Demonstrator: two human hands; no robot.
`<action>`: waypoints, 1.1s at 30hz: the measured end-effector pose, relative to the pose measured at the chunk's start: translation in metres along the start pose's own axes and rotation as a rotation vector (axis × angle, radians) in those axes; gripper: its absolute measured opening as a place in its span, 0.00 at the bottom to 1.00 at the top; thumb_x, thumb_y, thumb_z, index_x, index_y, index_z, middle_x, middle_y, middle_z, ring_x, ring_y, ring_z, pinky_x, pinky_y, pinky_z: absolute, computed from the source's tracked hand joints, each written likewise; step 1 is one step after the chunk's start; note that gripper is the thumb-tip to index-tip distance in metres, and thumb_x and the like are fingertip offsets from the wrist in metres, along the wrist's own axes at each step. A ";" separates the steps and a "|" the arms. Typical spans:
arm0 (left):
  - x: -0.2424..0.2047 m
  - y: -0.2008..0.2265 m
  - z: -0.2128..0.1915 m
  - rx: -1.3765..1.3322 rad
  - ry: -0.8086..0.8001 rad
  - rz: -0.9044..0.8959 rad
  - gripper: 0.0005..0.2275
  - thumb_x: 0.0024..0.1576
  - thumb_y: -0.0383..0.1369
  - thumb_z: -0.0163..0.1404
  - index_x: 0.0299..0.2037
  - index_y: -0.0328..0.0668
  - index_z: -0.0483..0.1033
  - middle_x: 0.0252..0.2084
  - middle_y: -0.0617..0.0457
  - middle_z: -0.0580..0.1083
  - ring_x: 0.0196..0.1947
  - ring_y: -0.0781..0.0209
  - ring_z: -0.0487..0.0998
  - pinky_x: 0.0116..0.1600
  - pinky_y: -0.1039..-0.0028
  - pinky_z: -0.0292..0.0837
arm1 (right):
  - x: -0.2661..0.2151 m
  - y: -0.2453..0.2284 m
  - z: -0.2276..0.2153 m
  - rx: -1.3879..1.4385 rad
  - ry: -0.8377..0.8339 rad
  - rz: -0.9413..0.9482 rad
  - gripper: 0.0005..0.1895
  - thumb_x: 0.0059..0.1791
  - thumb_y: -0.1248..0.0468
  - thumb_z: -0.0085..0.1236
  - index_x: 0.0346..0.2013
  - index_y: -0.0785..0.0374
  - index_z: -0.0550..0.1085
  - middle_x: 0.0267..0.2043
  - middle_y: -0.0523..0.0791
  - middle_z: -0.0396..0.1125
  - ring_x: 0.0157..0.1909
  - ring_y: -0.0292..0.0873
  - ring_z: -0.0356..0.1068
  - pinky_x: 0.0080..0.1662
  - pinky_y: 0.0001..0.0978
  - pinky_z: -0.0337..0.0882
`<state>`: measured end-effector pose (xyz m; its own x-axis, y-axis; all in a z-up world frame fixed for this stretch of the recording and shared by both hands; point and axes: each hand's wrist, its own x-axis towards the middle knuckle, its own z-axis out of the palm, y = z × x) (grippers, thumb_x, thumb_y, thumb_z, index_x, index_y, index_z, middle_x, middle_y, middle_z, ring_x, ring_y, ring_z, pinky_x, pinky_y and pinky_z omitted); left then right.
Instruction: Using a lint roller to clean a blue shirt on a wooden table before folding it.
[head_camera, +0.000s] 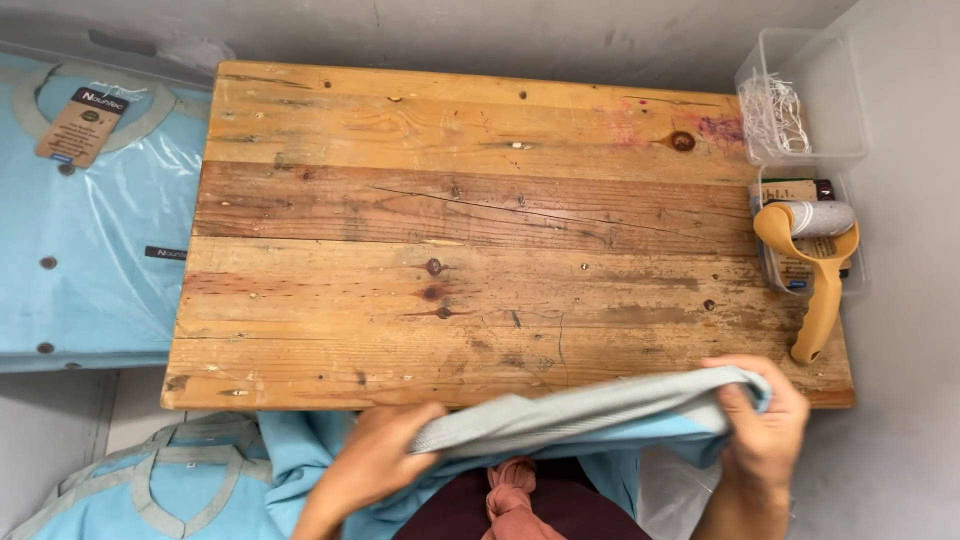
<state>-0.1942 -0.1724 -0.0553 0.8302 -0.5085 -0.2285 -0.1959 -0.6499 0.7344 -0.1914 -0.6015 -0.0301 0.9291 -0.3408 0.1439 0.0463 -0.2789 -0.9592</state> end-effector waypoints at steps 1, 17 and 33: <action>-0.006 0.003 -0.007 0.001 0.001 -0.004 0.12 0.47 0.35 0.54 0.42 0.58 0.74 0.36 0.55 0.82 0.34 0.49 0.81 0.37 0.61 0.67 | 0.001 -0.002 -0.003 0.003 -0.003 0.002 0.12 0.50 0.61 0.60 0.44 0.65 0.77 0.41 0.45 0.73 0.41 0.36 0.70 0.45 0.20 0.66; 0.075 0.116 -0.003 -0.203 0.278 0.481 0.16 0.63 0.37 0.50 0.60 0.48 0.65 0.54 0.47 0.71 0.40 0.47 0.79 0.39 0.58 0.77 | -0.006 -0.066 0.089 -0.093 -0.589 -0.326 0.50 0.42 0.57 0.70 0.72 0.66 0.54 0.69 0.53 0.60 0.67 0.49 0.66 0.69 0.42 0.65; 0.006 0.051 -0.041 -0.214 0.003 0.344 0.05 0.62 0.36 0.50 0.40 0.46 0.77 0.32 0.57 0.77 0.28 0.55 0.80 0.30 0.70 0.65 | 0.022 -0.087 0.070 -0.519 -0.642 -0.548 0.34 0.45 0.49 0.63 0.63 0.56 0.70 0.69 0.47 0.63 0.74 0.51 0.58 0.75 0.60 0.42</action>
<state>-0.1776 -0.1853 0.0066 0.7368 -0.6738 0.0555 -0.3500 -0.3100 0.8840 -0.1488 -0.5219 0.0393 0.8572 0.4612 0.2292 0.5048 -0.6640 -0.5516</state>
